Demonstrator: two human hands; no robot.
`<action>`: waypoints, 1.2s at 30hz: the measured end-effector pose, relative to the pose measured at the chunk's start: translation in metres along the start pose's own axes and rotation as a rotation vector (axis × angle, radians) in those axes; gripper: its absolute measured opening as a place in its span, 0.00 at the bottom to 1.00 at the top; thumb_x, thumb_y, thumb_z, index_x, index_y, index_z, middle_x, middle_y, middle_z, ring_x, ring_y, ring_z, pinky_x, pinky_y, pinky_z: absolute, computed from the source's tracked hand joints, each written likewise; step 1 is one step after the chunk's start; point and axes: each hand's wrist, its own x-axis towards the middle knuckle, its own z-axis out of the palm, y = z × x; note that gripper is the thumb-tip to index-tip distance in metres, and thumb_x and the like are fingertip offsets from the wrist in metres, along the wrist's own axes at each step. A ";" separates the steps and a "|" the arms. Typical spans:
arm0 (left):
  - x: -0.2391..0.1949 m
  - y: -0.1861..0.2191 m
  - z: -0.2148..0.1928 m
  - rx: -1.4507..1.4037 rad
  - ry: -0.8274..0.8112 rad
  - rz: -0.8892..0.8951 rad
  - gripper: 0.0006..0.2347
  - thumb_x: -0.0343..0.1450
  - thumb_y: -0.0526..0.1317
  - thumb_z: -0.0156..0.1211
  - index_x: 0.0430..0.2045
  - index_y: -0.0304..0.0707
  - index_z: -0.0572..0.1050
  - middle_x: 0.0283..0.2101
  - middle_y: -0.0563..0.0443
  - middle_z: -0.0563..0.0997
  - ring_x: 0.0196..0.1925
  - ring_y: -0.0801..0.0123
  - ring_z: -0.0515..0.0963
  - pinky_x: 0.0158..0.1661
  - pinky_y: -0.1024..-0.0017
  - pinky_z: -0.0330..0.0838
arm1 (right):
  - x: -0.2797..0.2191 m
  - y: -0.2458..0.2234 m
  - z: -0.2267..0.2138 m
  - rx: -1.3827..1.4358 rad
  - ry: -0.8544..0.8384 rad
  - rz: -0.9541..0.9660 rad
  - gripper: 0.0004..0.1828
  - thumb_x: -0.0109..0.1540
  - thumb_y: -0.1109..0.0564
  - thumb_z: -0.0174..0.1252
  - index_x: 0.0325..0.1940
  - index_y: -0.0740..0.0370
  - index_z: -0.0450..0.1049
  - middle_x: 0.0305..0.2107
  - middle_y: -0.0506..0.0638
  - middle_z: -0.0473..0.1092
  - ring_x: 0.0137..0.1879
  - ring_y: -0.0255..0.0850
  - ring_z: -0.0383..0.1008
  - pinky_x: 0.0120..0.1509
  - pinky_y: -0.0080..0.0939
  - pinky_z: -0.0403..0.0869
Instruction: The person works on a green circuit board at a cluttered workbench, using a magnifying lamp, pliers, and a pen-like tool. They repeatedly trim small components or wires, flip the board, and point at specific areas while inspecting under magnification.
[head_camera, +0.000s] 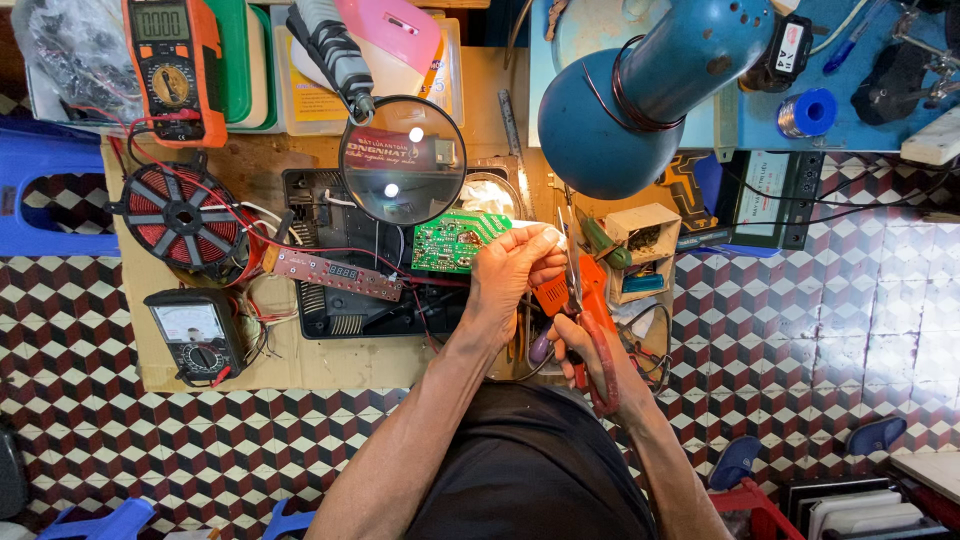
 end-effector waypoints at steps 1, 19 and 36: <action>-0.001 0.001 0.000 -0.007 -0.004 0.008 0.09 0.72 0.36 0.63 0.40 0.27 0.77 0.35 0.48 0.82 0.33 0.75 0.82 0.38 0.80 0.80 | 0.001 -0.001 0.000 -0.007 0.001 0.005 0.24 0.64 0.38 0.54 0.42 0.65 0.70 0.23 0.46 0.67 0.22 0.30 0.67 0.23 0.28 0.70; 0.002 -0.003 0.005 0.012 0.019 0.083 0.10 0.72 0.35 0.63 0.41 0.25 0.74 0.35 0.46 0.82 0.33 0.74 0.81 0.36 0.79 0.78 | -0.005 -0.019 0.008 -0.114 0.118 0.117 0.21 0.63 0.39 0.55 0.34 0.59 0.67 0.16 0.42 0.62 0.16 0.29 0.62 0.17 0.29 0.62; 0.003 -0.008 0.005 0.009 0.003 0.066 0.10 0.73 0.35 0.63 0.41 0.25 0.74 0.34 0.47 0.81 0.33 0.75 0.81 0.38 0.79 0.79 | -0.014 -0.024 0.013 -0.164 0.144 0.081 0.24 0.65 0.38 0.54 0.28 0.59 0.66 0.14 0.43 0.61 0.14 0.31 0.61 0.16 0.29 0.62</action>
